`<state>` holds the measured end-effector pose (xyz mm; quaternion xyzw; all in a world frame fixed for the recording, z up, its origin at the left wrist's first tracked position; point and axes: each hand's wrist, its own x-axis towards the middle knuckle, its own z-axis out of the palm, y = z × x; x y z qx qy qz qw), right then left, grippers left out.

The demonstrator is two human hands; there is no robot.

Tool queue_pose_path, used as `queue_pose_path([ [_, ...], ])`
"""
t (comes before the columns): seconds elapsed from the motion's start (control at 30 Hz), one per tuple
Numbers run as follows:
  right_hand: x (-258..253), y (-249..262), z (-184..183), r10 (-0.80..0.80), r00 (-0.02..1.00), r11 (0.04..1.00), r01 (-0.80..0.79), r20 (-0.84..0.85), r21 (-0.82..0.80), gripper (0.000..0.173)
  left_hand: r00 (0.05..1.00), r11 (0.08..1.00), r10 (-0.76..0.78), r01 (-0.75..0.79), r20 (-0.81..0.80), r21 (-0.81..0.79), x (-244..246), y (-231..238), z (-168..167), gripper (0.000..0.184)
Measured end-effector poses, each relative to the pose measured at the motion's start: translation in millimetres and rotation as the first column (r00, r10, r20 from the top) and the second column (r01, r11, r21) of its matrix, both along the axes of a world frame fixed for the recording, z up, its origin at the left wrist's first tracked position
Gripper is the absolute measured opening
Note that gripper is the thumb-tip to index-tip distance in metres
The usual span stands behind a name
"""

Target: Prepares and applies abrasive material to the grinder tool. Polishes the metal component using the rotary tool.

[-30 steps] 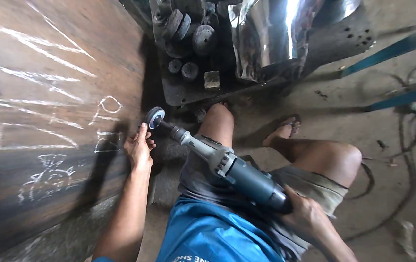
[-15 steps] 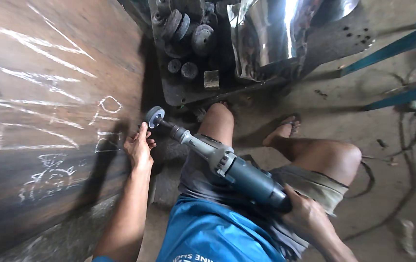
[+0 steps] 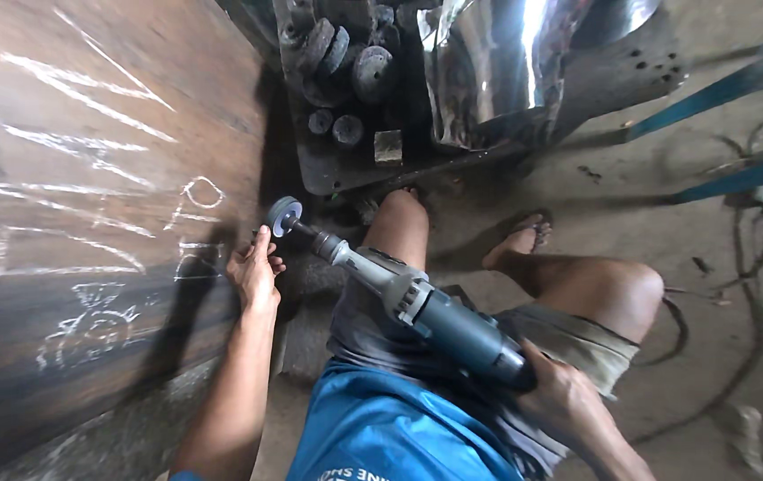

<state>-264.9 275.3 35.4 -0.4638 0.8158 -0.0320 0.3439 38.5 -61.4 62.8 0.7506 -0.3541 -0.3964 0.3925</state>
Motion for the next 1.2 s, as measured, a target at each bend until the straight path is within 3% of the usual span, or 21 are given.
queue_pose_path([
  [0.87,-3,-2,1,-0.002,1.0,0.999,0.001,0.028,0.042,0.059,0.999,0.999,0.031,-0.031,-0.019,-0.008,6,9,-7,0.042],
  [1.07,-5,-8,8,-0.017,0.998,0.993,0.01,0.063,0.115,0.062,0.987,0.994,0.097,-0.104,-0.125,-0.046,19,15,-3,0.028],
  [1.2,-6,-9,9,-0.035,0.996,0.986,0.021,0.084,0.167,0.067,0.97,0.991,0.025,-0.056,-0.241,-0.123,10,14,26,0.022],
])
